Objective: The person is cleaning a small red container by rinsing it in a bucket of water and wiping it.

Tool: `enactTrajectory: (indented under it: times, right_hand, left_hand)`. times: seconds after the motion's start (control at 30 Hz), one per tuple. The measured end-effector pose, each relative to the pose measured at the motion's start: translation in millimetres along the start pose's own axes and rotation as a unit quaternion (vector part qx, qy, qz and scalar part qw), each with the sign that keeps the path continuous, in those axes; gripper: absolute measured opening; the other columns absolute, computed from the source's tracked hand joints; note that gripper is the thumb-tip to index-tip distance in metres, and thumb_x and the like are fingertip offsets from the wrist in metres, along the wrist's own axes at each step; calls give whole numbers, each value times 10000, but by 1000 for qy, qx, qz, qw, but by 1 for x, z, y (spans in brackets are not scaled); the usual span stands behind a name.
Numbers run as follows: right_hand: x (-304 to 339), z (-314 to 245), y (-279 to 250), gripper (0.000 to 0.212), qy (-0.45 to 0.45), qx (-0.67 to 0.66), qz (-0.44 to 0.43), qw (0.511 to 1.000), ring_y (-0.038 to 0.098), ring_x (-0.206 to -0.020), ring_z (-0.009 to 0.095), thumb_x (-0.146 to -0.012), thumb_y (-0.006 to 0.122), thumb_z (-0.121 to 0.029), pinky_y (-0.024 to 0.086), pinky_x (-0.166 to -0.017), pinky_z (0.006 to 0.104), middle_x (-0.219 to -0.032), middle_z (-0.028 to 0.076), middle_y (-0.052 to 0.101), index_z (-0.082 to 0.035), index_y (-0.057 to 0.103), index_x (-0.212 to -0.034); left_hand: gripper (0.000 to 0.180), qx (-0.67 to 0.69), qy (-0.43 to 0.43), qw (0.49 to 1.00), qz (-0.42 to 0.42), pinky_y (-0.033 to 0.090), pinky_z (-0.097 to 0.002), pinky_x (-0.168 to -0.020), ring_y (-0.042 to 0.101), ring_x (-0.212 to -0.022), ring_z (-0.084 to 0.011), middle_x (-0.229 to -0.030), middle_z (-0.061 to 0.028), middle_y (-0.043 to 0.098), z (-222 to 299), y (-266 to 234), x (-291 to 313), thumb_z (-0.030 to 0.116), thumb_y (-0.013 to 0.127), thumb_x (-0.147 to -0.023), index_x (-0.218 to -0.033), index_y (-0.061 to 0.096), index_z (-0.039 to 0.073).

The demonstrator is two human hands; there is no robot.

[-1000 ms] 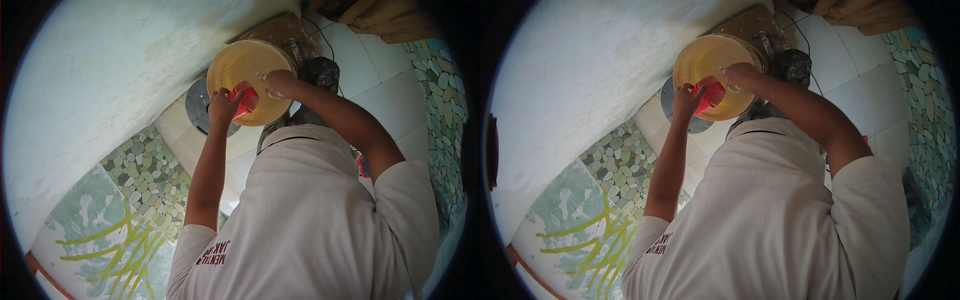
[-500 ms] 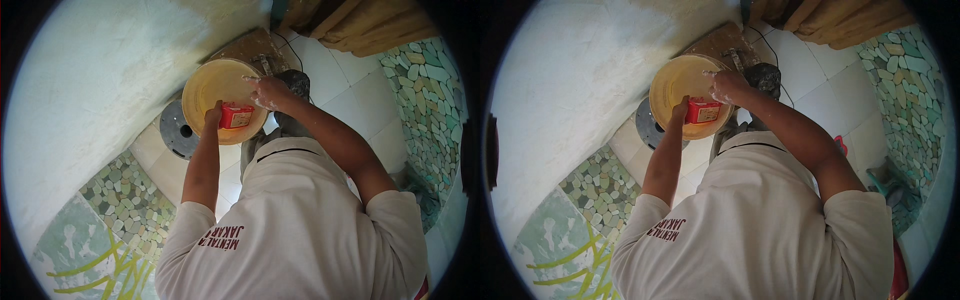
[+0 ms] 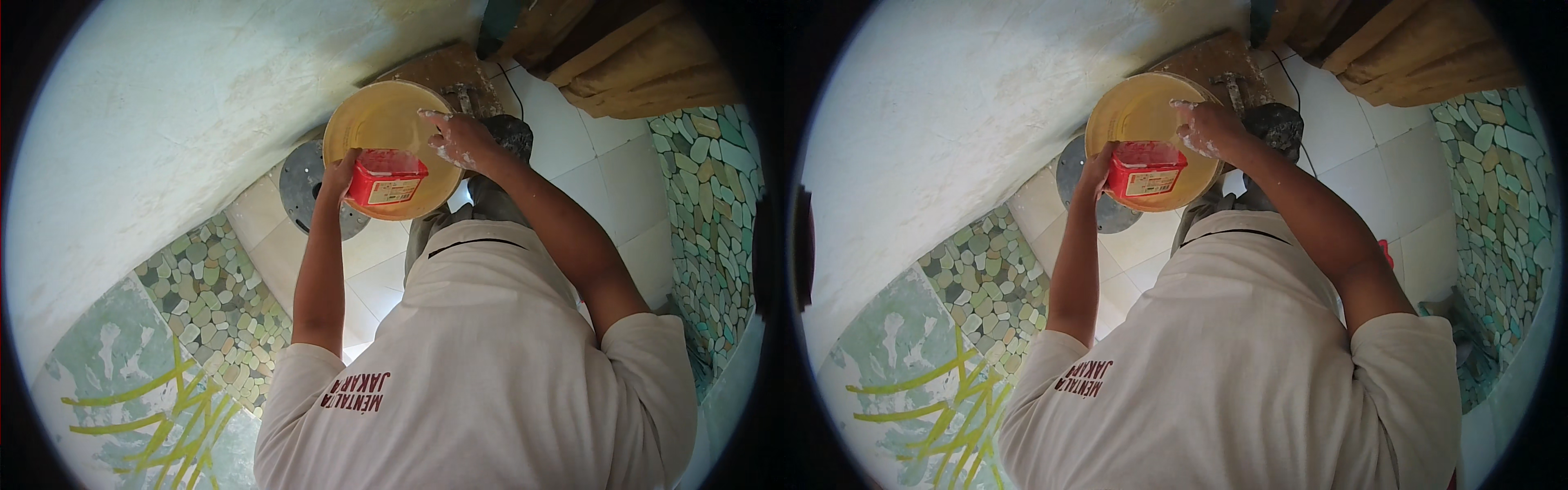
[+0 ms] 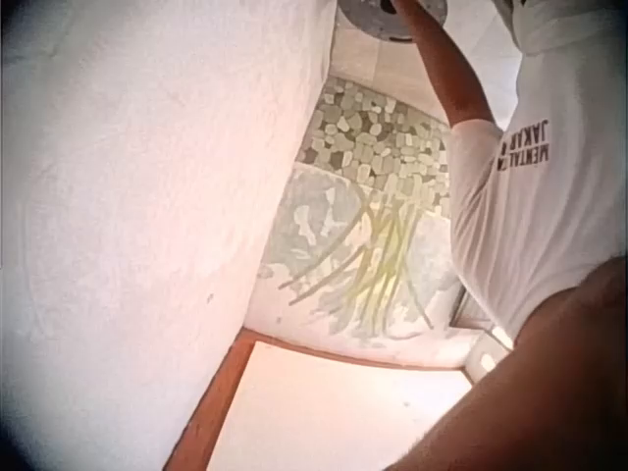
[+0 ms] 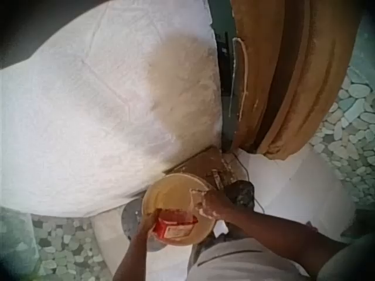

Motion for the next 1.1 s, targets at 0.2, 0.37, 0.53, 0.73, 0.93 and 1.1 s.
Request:
enactTrajectory:
  times: [0.2,0.37,0.53,0.73,0.93,1.1]
  right_hand:
    - [-3,2,4,514,-25,-14,31,999,607,-749,341,-795,633,-177,478,-711,406,-791,204,613,-123,480,-1282]
    - [-2,-3,-1,509,19,-23,-26,999,622,-840,346,-804,598,-255,492,-766,422,-941,212,633,-107,488,-1278]
    - [-5,-2,-4,513,-15,1,6,1000,615,-869,354,-802,593,-254,490,-782,416,-973,224,623,-115,483,-1283]
    - [-7,-5,-4,509,-6,-12,-12,1000,611,-884,357,-802,588,-246,490,-790,413,-993,229,618,-111,481,-1282]
    - [-8,-3,-6,506,13,-19,-28,999,613,-875,349,-804,601,-231,487,-789,409,-970,219,625,-92,480,-1275]
    - [-9,-4,-8,506,-7,-20,-1,1000,620,-847,339,-801,613,-221,489,-773,408,-927,209,634,-86,482,-1270]
  left_hand:
    - [440,-12,8,1000,10,488,-299,-744,622,-847,-197,-972,-121,638,10,7,22,329,555,-844,-1072,593,-46]
    - [461,-16,-14,999,37,497,-294,-690,632,-798,-191,-947,-121,646,16,3,28,350,563,-836,-1063,600,-50]
    - [488,4,-27,998,51,499,-289,-662,637,-729,-183,-877,-120,656,20,-5,29,377,575,-827,-1025,615,-68]
    - [493,-8,-36,998,43,498,-289,-661,637,-719,-188,-866,-121,658,10,-8,33,382,573,-829,-1006,619,-77]
    - [511,-9,-33,998,55,502,-302,-662,641,-726,-198,-882,-128,657,17,-8,21,377,585,-814,-1028,608,-86]
    - [501,-56,-205,977,-13,519,-350,-650,620,-780,-238,-891,-121,639,-3,6,7,506,439,-837,-1023,610,73]
Point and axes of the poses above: each hand's wrist, its own x-axis away from the middle knuckle, its own y-axis out of the palm, z = x × y, the point moved 7 cm from there along -x, towards the middle knuckle
